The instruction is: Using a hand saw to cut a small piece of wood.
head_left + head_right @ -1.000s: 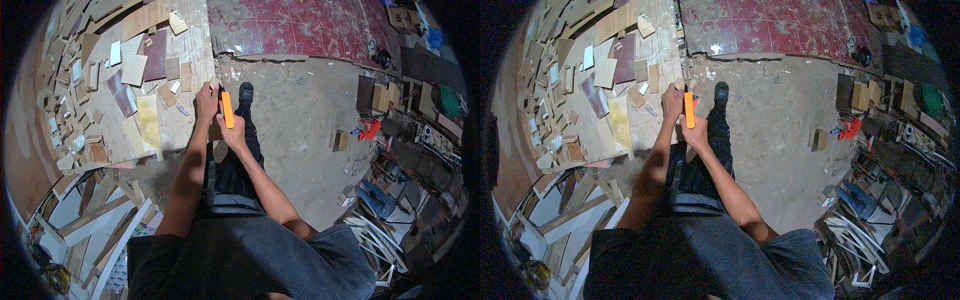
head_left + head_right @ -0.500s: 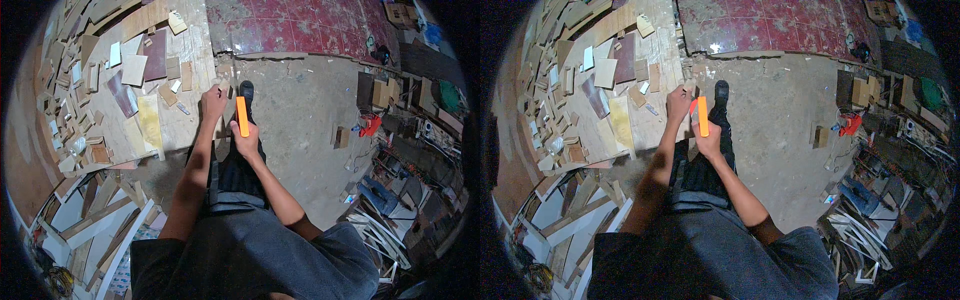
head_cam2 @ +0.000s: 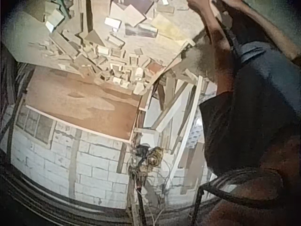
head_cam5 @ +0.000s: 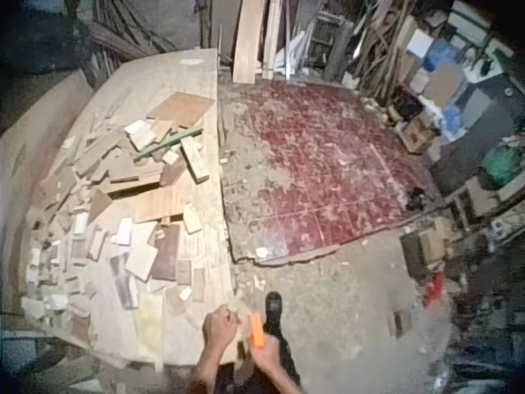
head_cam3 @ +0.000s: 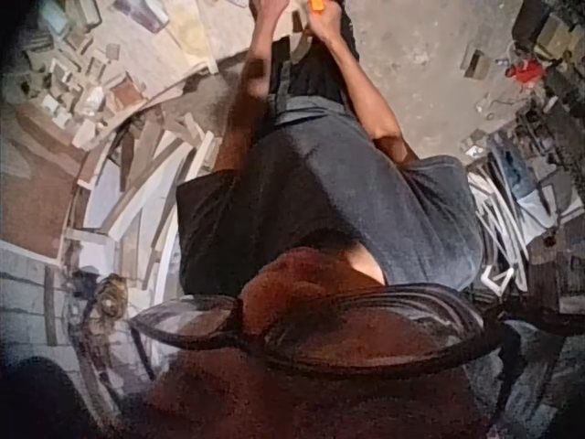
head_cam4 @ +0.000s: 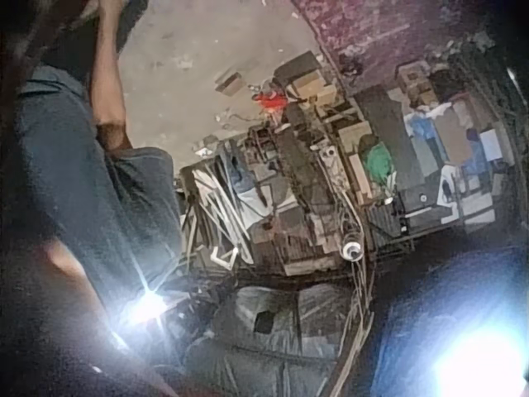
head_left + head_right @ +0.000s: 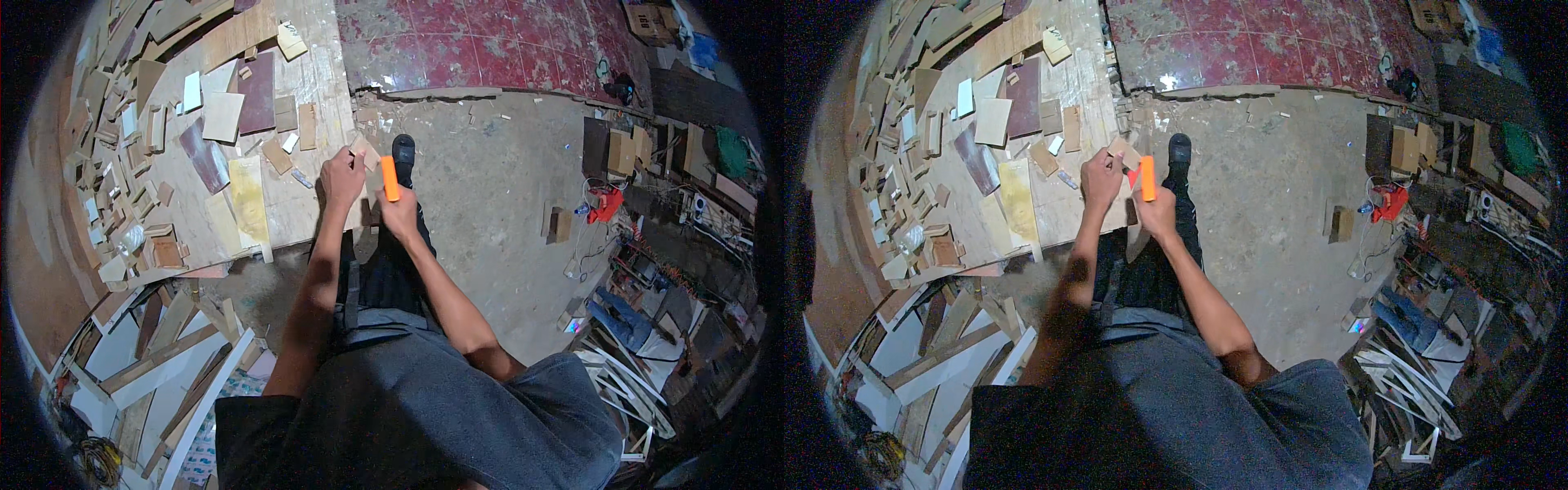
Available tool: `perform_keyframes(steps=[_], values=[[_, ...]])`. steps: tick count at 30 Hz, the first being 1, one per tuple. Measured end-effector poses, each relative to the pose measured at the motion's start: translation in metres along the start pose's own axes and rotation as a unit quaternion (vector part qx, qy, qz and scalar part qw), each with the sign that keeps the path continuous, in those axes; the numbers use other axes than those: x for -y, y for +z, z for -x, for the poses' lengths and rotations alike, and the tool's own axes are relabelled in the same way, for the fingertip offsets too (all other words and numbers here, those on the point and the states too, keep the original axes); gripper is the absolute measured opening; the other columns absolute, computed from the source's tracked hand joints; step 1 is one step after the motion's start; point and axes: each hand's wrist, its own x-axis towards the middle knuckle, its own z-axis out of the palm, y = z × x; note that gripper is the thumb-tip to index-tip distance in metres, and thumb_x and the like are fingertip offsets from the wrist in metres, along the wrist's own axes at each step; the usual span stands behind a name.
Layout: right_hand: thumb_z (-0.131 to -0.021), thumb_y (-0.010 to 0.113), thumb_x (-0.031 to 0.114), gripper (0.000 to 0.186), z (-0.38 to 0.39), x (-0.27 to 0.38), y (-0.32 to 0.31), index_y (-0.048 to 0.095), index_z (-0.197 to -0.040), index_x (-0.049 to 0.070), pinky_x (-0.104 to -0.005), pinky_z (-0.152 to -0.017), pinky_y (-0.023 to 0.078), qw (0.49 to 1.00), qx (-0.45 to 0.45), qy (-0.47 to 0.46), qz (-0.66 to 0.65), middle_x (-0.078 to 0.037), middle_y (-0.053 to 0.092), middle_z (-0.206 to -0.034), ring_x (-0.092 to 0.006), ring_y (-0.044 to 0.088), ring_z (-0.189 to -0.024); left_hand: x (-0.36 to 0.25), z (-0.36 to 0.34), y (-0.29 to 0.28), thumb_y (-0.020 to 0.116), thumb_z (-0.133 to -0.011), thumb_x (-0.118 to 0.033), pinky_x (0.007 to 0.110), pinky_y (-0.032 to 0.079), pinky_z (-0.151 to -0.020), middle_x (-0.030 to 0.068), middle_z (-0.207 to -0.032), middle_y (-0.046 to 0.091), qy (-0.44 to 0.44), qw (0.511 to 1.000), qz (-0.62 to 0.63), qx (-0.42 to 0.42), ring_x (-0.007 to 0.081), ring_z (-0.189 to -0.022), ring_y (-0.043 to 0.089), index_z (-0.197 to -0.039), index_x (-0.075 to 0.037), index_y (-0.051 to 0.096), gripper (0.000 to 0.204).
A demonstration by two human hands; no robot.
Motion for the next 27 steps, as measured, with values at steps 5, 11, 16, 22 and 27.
perform_keyframes(steps=[5, 11, 16, 22, 27], values=[[-0.091, 0.069, 0.017, 0.028, 0.021, 0.006, -0.025, 0.058, -0.075, -0.003, -0.0356, -0.055, 0.042, 1.0, -0.004, 0.018, 0.017, -0.007, 0.055, -0.06, -0.0139, 0.05, -0.056, 0.023, -0.011, 0.002, 0.07, -0.091, -0.025, 0.047, 0.048, -0.061, 0.0221, -0.07, 0.066, 0.016, 0.999, -0.028, -0.011, 0.0396, -0.066, 0.066, -0.084, 0.003, 0.064, 0.029], [-0.095, 0.069, 0.019, 0.035, 0.041, 0.047, -0.014, 0.054, -0.07, 0.001, -0.031, -0.05, 0.036, 0.997, 0.011, -0.01, -0.079, 0.001, 0.048, -0.059, -0.0074, 0.043, -0.056, 0.017, -0.014, 0.013, 0.066, -0.09, -0.023, 0.054, 0.052, -0.069, 0.0256, -0.077, 0.068, 0.03, 0.998, -0.032, 0.035, 0.0456, -0.078, 0.067, -0.083, 0.002, 0.066, 0.025], [-0.094, 0.07, 0.02, 0.036, 0.023, 0.033, -0.008, 0.054, -0.069, 0.0, -0.0322, -0.05, 0.036, 0.996, 0.033, -0.033, -0.079, 0.0, 0.049, -0.058, -0.0084, 0.043, -0.056, 0.005, -0.006, 0.011, 0.066, -0.089, -0.02, 0.055, 0.051, -0.065, 0.0288, -0.073, 0.064, 0.068, 0.997, -0.032, 0.001, 0.0482, -0.073, 0.065, -0.081, 0.002, 0.066, 0.023], [-0.094, 0.069, 0.022, 0.034, 0.014, 0.01, -0.024, 0.056, -0.073, 0.0, -0.0323, -0.053, 0.038, 0.994, 0.026, 0.068, -0.076, 0.001, 0.051, -0.061, -0.0096, 0.045, -0.057, -0.007, -0.003, 0.004, 0.07, -0.088, -0.027, 0.054, 0.052, -0.065, 0.0266, -0.07, 0.065, 0.071, 0.997, -0.017, -0.007, 0.0467, -0.072, 0.066, -0.08, -0.001, 0.067, 0.027], [-0.097, 0.067, 0.021, 0.031, 0.043, 0.031, -0.023, 0.053, -0.074, 0.007, -0.0263, -0.044, 0.036, 0.995, 0.024, 0.001, -0.095, 0.005, 0.049, -0.059, -0.0067, 0.045, -0.048, 0.014, -0.007, 0.009, 0.07, -0.088, -0.025, 0.052, 0.052, -0.066, 0.0264, -0.074, 0.067, 0.069, 0.995, -0.067, 0.006, 0.0454, -0.073, 0.067, -0.086, 0.001, 0.069, 0.026]])
